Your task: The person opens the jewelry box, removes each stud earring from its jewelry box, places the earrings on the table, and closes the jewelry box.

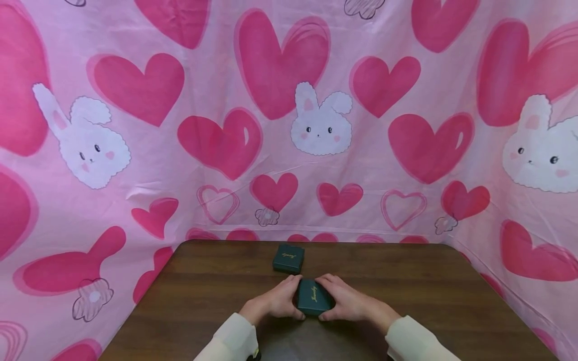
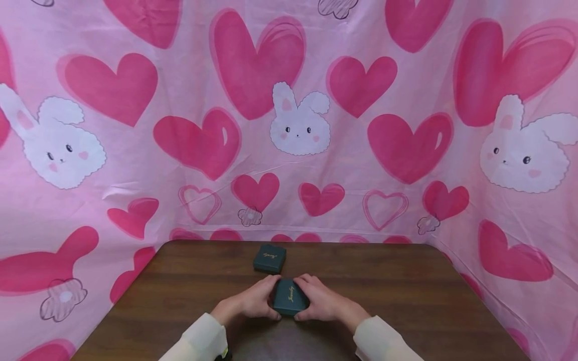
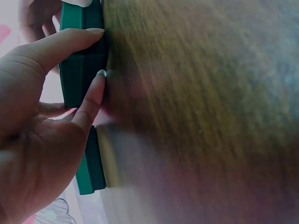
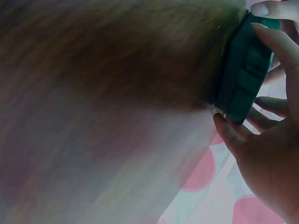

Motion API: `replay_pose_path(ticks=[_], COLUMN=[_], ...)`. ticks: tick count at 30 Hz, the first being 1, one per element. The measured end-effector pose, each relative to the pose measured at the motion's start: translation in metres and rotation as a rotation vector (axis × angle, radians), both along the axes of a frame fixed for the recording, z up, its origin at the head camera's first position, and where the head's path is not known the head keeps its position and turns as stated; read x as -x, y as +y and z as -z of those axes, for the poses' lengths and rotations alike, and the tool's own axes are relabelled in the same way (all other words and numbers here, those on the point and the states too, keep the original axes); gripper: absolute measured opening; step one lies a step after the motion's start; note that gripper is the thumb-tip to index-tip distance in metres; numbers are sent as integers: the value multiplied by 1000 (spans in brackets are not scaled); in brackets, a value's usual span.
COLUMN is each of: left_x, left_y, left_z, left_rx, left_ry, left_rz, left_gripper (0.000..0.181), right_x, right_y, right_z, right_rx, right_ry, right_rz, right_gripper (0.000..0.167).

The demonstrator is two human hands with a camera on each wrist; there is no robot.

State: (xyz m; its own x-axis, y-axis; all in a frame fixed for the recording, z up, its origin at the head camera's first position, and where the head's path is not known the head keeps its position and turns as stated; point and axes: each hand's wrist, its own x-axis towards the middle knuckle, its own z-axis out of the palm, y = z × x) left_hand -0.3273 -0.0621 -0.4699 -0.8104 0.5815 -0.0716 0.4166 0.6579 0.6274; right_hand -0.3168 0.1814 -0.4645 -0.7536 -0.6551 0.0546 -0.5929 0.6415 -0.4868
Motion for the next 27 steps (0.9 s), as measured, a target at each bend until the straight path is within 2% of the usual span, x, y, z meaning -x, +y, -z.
replay_pose_path(ticks=[6,9,15,22,27], left_x=[1,2,4,0,-2], left_y=[-2,-3,-3,1,2], left_z=[2,3,6,5,5], left_rx=[-15,-25,-24,-4,25], left_ry=[8,1,28,-7,-12], left_rz=[18,25,53,-1,-17], left_gripper=[98,97,96,101,101], right_x=[0,0,0,2,3], right_y=[-12,-17,-22,-21,-20], right_z=[-6,-7,-7,-6,-5], right_rx=[-68,-103,-150,-138,-117], right_ry=[54,76,106,93,72], right_rz=[-8,6,33,22,18], right_gripper=[87,88,88,87,85])
